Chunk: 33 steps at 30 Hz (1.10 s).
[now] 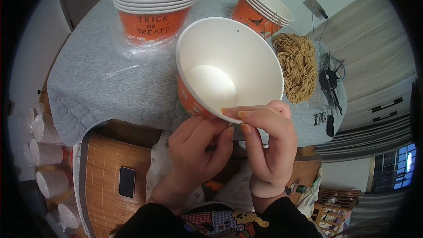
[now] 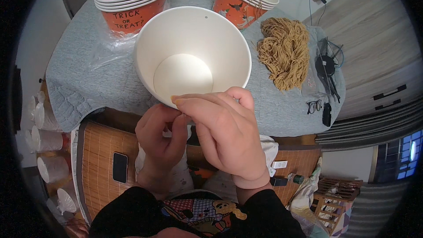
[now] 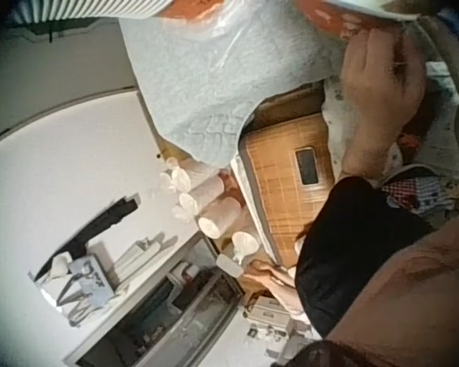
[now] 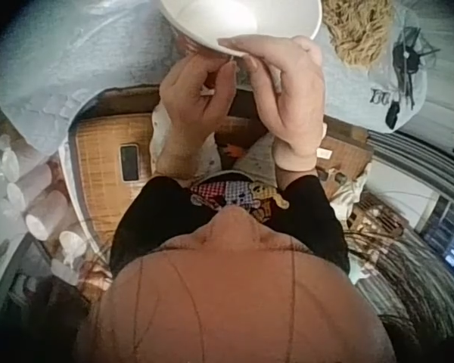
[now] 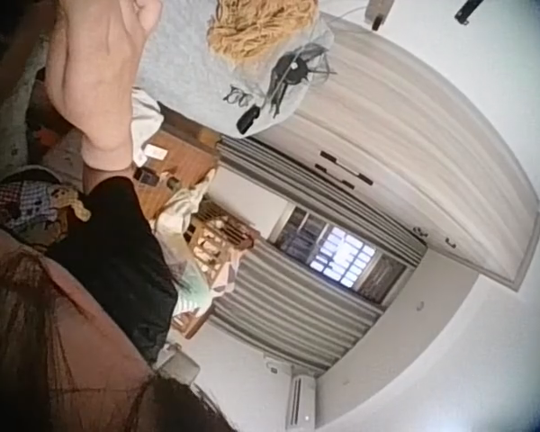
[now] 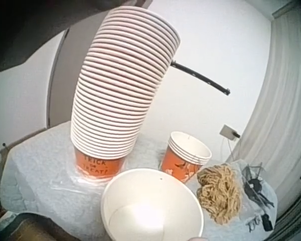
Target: Thread an elastic cord through pre-punched holes in a paper bucket to create a handle.
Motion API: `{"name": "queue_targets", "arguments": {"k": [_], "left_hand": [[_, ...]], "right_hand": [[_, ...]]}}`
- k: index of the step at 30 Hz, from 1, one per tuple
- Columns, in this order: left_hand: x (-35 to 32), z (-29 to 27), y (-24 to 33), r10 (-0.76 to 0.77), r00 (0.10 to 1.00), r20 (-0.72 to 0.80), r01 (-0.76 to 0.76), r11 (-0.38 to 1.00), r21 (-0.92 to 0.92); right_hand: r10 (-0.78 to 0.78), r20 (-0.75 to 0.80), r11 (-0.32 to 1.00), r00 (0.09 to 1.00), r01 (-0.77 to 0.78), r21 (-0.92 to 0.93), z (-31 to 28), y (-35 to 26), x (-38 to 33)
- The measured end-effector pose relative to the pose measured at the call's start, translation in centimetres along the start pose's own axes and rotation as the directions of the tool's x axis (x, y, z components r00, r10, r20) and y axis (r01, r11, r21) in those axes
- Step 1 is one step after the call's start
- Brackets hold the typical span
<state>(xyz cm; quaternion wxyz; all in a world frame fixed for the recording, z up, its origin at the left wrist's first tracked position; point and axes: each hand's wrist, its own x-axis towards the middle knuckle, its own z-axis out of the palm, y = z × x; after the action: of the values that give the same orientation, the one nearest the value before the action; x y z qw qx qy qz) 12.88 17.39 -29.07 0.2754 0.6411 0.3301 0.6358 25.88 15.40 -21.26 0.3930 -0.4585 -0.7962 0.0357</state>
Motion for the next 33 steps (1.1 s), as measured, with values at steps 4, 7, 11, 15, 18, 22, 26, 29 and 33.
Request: {"name": "queue_targets", "arguments": {"k": [4, 7, 11, 15, 18, 22, 26, 29, 33], "left_hand": [[0.0, 0.3, -0.2, -0.024, 0.997, -0.073, 0.025, 1.0, 0.006], [0.1, 0.3, -0.1, -0.024, 0.997, -0.079, 0.024, 1.0, -0.002], [0.0, 0.2, -0.4, 0.012, 0.997, -0.07, -0.013, 1.0, -0.014], [-0.6, 0.0, 0.3, -0.077, 0.995, -0.068, 0.071, 0.993, -0.091], [-0.9, -0.2, 0.7, -0.26, 0.931, -0.255, 0.084, 0.834, -0.545], [-0.2, -2.7, 0.5, -0.234, 0.956, 0.175, 0.292, 0.786, -0.545], [-0.2, -2.3, 0.2, -0.312, 0.9, 0.304, 0.431, 0.743, -0.512], [-0.4, -2.5, -0.3, -0.311, 0.894, 0.324, 0.444, 0.713, -0.542], [-0.4, -1.9, 0.0, -0.297, 0.901, 0.317, 0.433, 0.568, -0.699]], "right_hand": [[-0.017, 0.014, 1.0, 1.0, 0.016, 0.017, -0.1, 0.1, 0.2], [0.003, 0.055, 1.0, 0.998, -0.004, 0.02, -0.3, -0.2, 0.3], [0.026, 0.008, 0.997, 1.0, -0.026, 0.07, 0.3, -0.4, -0.1], [0.017, -0.145, 0.993, 0.989, 0.001, 0.121, 0.6, -0.1, -0.9], [-0.079, -0.304, 0.956, 0.95, 0.158, 0.247, 1.8, -0.2, -3.3], [-0.068, -0.245, 0.936, 0.967, 0.146, 0.319, 3.2, -0.7, -5.7], [0.004, -0.273, 0.902, 0.962, 0.114, 0.416, 5.1, -0.5, -7.1], [0.025, -0.316, 0.882, 0.948, 0.128, 0.454, 5.4, -0.3, -7.5], [-0.084, -0.269, 0.909, 0.959, 0.185, 0.374, 4.6, 0.0, -7.6]]}}
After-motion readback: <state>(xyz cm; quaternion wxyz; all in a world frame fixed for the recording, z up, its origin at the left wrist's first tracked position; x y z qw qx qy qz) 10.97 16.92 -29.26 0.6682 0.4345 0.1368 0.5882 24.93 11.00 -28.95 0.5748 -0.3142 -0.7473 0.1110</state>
